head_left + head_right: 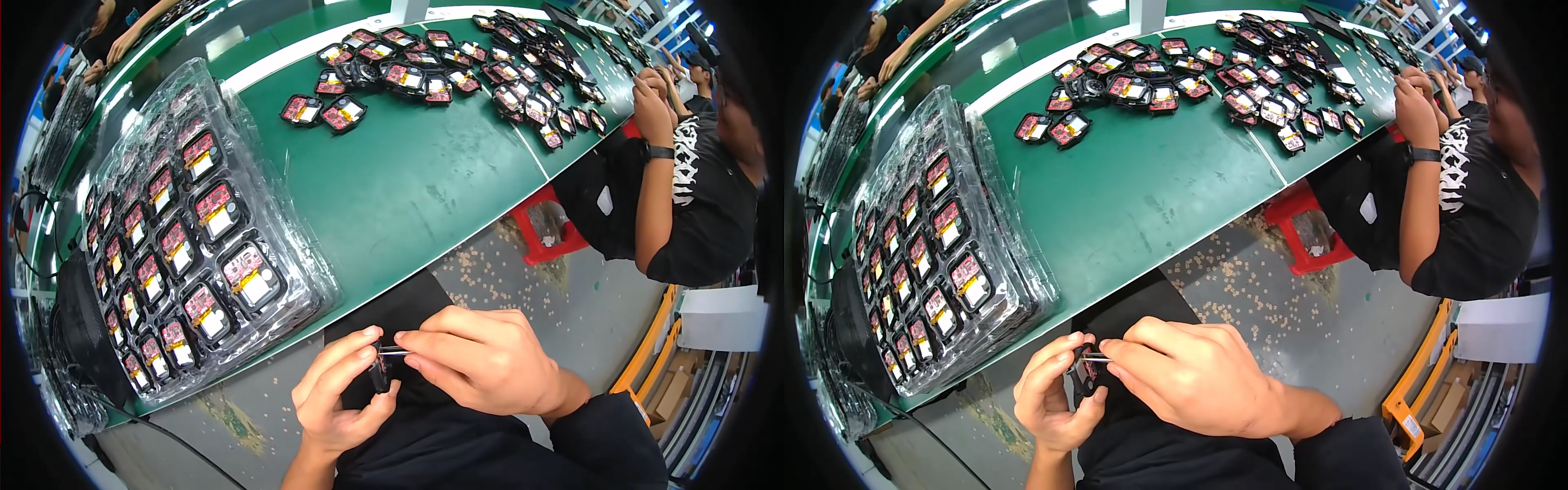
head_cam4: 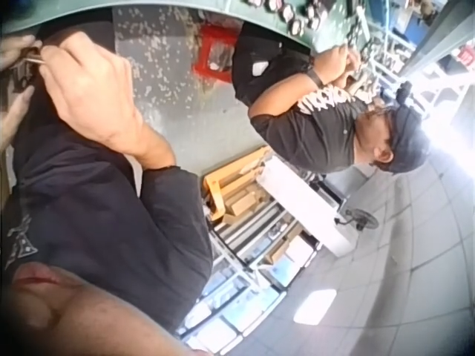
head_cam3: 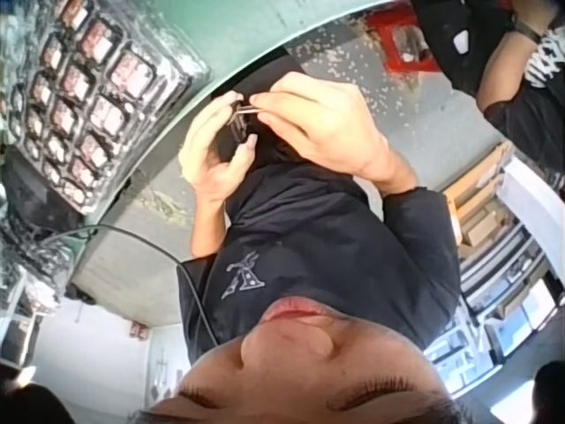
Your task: The person is assembling electronic components, specifically placing small parts into cases using a tool.
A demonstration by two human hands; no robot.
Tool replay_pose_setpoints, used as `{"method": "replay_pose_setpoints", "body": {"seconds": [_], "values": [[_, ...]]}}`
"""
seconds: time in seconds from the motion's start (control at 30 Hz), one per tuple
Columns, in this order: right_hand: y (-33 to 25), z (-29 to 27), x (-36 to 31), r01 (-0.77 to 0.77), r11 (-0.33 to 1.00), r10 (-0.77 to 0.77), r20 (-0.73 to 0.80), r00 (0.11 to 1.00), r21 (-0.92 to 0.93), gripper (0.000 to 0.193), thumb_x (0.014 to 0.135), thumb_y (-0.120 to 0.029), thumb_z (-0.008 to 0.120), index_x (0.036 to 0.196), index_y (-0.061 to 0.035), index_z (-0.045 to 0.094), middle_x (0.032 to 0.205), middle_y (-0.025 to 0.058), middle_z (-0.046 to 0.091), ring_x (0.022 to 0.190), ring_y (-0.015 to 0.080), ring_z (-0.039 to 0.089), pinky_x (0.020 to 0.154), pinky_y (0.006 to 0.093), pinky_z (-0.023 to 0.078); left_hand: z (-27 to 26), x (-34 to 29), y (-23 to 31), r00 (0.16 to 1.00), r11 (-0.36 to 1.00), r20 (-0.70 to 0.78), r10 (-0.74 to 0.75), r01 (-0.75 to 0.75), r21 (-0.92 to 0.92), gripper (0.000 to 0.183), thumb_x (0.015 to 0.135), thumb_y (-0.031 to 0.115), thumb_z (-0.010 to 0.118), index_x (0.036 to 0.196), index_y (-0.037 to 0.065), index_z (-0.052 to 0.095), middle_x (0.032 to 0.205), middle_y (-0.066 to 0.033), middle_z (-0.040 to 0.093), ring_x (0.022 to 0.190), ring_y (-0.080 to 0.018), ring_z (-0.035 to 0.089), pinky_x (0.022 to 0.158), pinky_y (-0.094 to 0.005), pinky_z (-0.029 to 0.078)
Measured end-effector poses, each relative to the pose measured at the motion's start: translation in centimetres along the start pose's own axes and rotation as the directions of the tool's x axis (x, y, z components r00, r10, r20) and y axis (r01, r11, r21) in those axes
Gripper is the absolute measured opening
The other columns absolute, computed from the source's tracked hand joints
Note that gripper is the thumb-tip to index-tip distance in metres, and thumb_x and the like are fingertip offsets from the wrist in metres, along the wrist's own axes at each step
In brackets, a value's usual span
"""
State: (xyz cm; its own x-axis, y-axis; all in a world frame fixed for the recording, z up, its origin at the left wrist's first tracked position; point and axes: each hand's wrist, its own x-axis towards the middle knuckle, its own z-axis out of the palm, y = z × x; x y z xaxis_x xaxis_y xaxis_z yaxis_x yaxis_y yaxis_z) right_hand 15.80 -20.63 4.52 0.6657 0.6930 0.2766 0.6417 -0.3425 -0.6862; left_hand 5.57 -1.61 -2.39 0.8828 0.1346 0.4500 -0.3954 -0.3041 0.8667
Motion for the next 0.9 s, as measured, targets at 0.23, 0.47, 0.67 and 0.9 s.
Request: {"method": "replay_pose_setpoints", "body": {"seconds": [0.23, 0.47, 0.67, 0.9], "values": [[-0.5, 0.0, -0.1, -0.026, 0.998, 0.028, 0.038, 0.999, -0.061, 0.020, 0.084, -0.009, 0.079, 0.103, -0.0052, 0.075, 0.088, 0.0013, 0.067, 0.067, 0.0185, 0.069, 0.055, 0.0315, 0.056, -0.1, -0.5, -0.2, 1.000, 1.000, -0.001, -0.020, 0.020, -0.008, 0.058, 0.077, 0.000, 0.083, 0.130, -0.004, 0.061, 0.127, -0.0296, 0.066, 0.112, -0.0396, 0.072, 0.097, -0.0466, 0.060], [-0.8, -0.1, -0.2, -0.040, 0.996, 0.044, 0.061, 0.997, -0.077, 0.021, 0.085, -0.010, 0.078, 0.105, -0.0048, 0.074, 0.087, 0.0017, 0.063, 0.068, 0.0175, 0.069, 0.054, 0.0315, 0.055, 0.2, -0.3, -0.2, 0.998, 0.999, -0.052, -0.021, 0.019, -0.035, 0.056, 0.070, -0.008, 0.084, 0.122, -0.005, 0.065, 0.122, -0.0298, 0.070, 0.109, -0.0392, 0.074, 0.089, -0.0411, 0.063], [-1.3, -0.2, -0.3, -0.112, 0.989, 0.120, 0.083, 0.989, -0.096, 0.017, 0.086, -0.012, 0.077, 0.101, -0.0051, 0.073, 0.084, 0.0029, 0.060, 0.067, 0.0188, 0.069, 0.051, 0.0339, 0.054, -0.3, -0.2, -0.8, 0.997, 0.997, 0.048, 0.054, -0.057, 0.046, 0.062, 0.067, -0.009, 0.080, 0.126, -0.002, 0.063, 0.124, -0.0294, 0.069, 0.111, -0.0415, 0.073, 0.095, -0.0454, 0.060], [-0.4, 0.4, 0.0, -0.093, 0.994, 0.099, 0.109, 0.989, -0.057, 0.018, 0.084, -0.008, 0.082, 0.100, -0.0067, 0.075, 0.087, 0.0033, 0.069, 0.064, 0.0210, 0.069, 0.053, 0.0315, 0.055, -0.6, -0.7, -0.7, 0.998, 0.999, 0.059, -0.036, 0.037, -0.016, 0.062, 0.068, -0.007, 0.083, 0.126, -0.003, 0.062, 0.125, -0.0304, 0.068, 0.111, -0.0412, 0.072, 0.095, -0.0475, 0.061]]}}
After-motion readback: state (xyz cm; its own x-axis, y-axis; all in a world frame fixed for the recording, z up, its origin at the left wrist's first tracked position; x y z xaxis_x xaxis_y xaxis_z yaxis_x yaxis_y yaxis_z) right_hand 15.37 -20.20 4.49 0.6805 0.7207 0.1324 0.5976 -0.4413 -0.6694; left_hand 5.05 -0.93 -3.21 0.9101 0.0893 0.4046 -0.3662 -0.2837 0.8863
